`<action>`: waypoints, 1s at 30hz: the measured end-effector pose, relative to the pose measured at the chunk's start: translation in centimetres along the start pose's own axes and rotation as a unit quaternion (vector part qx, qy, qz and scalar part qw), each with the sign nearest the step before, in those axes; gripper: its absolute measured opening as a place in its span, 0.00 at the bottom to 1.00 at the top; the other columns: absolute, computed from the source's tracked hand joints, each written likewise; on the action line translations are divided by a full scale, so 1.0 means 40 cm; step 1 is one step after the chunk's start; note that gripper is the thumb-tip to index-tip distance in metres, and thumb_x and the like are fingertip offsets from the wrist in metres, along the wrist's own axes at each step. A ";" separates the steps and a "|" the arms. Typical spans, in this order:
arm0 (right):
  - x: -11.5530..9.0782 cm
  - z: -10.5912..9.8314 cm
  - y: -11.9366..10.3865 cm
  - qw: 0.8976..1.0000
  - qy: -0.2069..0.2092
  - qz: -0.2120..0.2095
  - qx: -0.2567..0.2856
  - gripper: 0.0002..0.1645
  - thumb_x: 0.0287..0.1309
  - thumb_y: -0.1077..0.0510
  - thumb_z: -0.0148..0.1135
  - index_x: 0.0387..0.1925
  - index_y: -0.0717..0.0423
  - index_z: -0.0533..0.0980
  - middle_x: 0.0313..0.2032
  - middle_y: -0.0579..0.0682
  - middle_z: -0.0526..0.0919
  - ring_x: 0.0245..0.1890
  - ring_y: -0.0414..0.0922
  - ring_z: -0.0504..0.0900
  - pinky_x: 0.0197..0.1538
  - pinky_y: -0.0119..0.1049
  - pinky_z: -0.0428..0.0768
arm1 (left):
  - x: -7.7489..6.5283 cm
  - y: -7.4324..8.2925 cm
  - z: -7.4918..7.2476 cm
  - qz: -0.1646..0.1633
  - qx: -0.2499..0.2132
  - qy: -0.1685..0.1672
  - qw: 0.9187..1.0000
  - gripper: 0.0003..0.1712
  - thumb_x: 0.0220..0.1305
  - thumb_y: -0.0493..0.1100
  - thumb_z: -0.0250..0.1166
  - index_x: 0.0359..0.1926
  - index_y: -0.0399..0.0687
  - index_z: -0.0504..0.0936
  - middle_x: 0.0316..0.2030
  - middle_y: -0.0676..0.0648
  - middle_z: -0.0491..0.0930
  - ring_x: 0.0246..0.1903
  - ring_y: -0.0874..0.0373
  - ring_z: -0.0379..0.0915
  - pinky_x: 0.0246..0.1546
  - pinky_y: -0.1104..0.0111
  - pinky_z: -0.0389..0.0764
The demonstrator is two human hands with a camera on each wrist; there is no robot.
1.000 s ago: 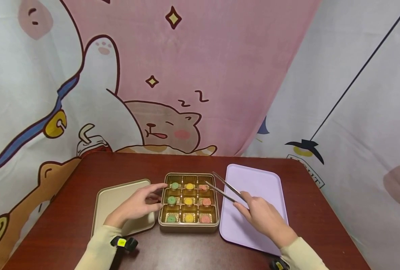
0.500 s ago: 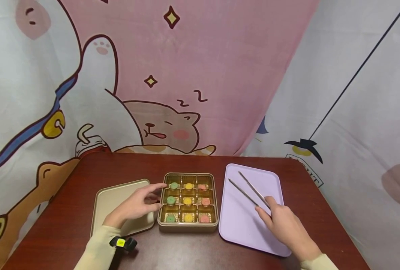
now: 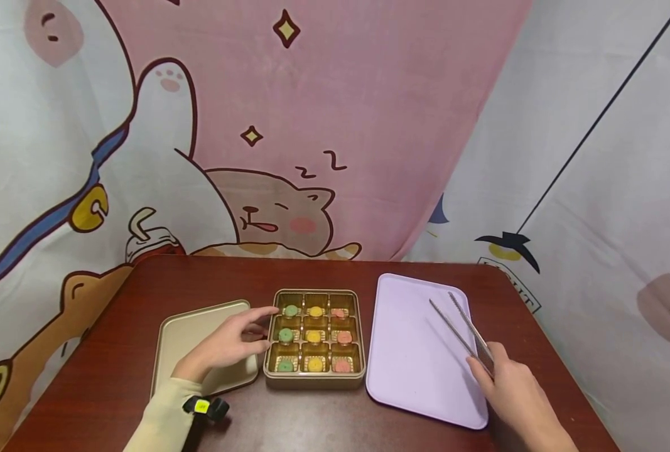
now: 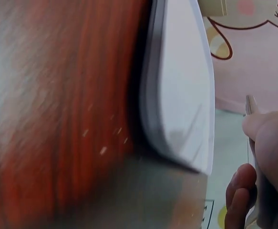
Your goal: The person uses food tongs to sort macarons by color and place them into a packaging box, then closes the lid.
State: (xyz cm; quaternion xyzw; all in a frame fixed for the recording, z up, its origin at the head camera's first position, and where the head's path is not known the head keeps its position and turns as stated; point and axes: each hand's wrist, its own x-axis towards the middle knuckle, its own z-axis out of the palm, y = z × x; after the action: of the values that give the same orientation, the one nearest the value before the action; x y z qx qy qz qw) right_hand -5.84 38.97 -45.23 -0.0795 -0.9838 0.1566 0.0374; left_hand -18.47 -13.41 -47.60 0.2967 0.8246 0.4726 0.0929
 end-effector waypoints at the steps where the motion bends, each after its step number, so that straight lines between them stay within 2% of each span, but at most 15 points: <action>1: -0.002 -0.001 0.010 1.000 0.001 0.005 -0.001 0.37 0.73 0.46 0.63 0.59 0.77 0.64 0.30 0.65 0.84 0.28 0.54 0.83 0.32 0.60 0.85 | 0.000 0.000 0.000 0.002 -0.001 0.000 1.000 0.38 0.65 0.36 0.70 0.75 0.37 0.69 0.64 0.34 0.77 0.53 0.44 0.83 0.58 0.55 0.87; 8: -0.017 0.000 0.067 0.998 -0.013 0.064 -0.017 0.39 0.74 0.45 0.60 0.57 0.80 0.61 0.32 0.72 0.81 0.29 0.60 0.84 0.32 0.63 0.83 | 0.001 -0.003 0.002 0.004 -0.003 0.004 1.000 0.38 0.65 0.35 0.70 0.75 0.36 0.69 0.64 0.34 0.77 0.53 0.44 0.83 0.57 0.55 0.87; 14: -0.023 0.010 0.095 0.989 -0.047 0.139 -0.038 0.40 0.75 0.46 0.58 0.55 0.84 0.58 0.30 0.73 0.78 0.29 0.61 0.82 0.33 0.61 0.84 | 0.002 -0.001 0.002 0.002 0.000 0.004 1.000 0.39 0.65 0.35 0.69 0.75 0.37 0.69 0.65 0.35 0.77 0.53 0.46 0.83 0.58 0.57 0.87; 19: -0.035 0.016 0.116 0.985 -0.048 0.155 -0.064 0.35 0.75 0.50 0.57 0.46 0.85 0.61 0.28 0.76 0.78 0.28 0.65 0.83 0.32 0.63 0.83 | 0.002 0.000 0.001 0.004 0.000 0.003 1.000 0.39 0.65 0.35 0.69 0.75 0.37 0.68 0.64 0.35 0.77 0.53 0.45 0.83 0.58 0.56 0.86; 23: -0.038 0.017 0.125 0.979 -0.064 0.176 -0.076 0.32 0.75 0.49 0.56 0.39 0.80 0.62 0.24 0.71 0.77 0.25 0.62 0.82 0.29 0.59 0.82 | 0.001 0.001 -0.001 0.002 -0.001 0.003 1.000 0.39 0.65 0.35 0.69 0.75 0.37 0.68 0.65 0.35 0.77 0.54 0.45 0.83 0.58 0.56 0.86; 30: -0.036 0.018 0.129 0.972 -0.086 0.200 -0.092 0.34 0.75 0.46 0.56 0.38 0.79 0.64 0.24 0.69 0.77 0.25 0.61 0.82 0.29 0.58 0.82 | 0.000 0.001 0.000 0.004 0.002 0.004 1.000 0.38 0.65 0.35 0.69 0.75 0.37 0.69 0.64 0.35 0.77 0.53 0.45 0.83 0.58 0.55 0.87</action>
State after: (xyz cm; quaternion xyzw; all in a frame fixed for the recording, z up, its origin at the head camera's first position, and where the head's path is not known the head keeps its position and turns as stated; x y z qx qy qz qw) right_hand -3.76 43.36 -47.63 -0.2638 -0.9577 0.0755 -0.0873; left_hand -18.44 -13.42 -47.56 0.2982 0.8249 0.4722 0.0869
